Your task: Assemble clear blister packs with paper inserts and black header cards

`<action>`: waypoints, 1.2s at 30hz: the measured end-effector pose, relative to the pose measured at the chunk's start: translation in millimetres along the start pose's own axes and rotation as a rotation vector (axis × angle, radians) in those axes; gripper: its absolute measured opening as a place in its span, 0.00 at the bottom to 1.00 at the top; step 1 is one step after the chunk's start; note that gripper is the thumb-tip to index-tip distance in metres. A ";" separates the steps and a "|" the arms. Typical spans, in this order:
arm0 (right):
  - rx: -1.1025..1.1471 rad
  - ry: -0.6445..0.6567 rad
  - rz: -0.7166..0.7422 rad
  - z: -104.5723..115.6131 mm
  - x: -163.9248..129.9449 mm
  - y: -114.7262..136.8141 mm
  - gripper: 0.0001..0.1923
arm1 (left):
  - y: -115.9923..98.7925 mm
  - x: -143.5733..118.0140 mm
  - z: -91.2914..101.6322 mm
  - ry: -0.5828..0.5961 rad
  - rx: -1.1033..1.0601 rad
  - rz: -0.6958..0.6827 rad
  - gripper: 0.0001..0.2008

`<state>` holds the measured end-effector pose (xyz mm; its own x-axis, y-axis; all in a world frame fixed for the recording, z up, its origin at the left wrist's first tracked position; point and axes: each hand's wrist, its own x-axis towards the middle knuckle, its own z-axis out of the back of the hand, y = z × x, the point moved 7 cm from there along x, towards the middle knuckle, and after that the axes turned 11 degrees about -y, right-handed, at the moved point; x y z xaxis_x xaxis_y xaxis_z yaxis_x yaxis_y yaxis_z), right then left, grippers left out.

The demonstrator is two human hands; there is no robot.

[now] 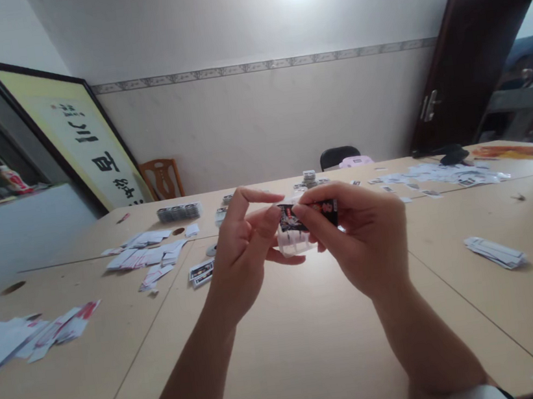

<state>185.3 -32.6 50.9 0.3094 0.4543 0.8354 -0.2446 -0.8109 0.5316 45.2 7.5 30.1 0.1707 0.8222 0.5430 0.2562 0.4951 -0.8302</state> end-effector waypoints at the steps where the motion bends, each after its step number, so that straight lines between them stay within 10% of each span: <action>1: 0.002 -0.003 -0.003 0.0 -0.2 -0.6 0.06 | 0.0 -0.1 0.2 0.000 0.001 -0.001 0.09; 36: -0.043 0.003 -0.042 -0.6 2.1 0.1 0.06 | -1.0 -0.7 -1.1 -0.002 0.017 -0.006 0.11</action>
<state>185.4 -31.5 52.8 0.3173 0.4888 0.8127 -0.2704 -0.7748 0.5715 45.8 6.2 30.7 0.1668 0.8196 0.5481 0.2413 0.5050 -0.8287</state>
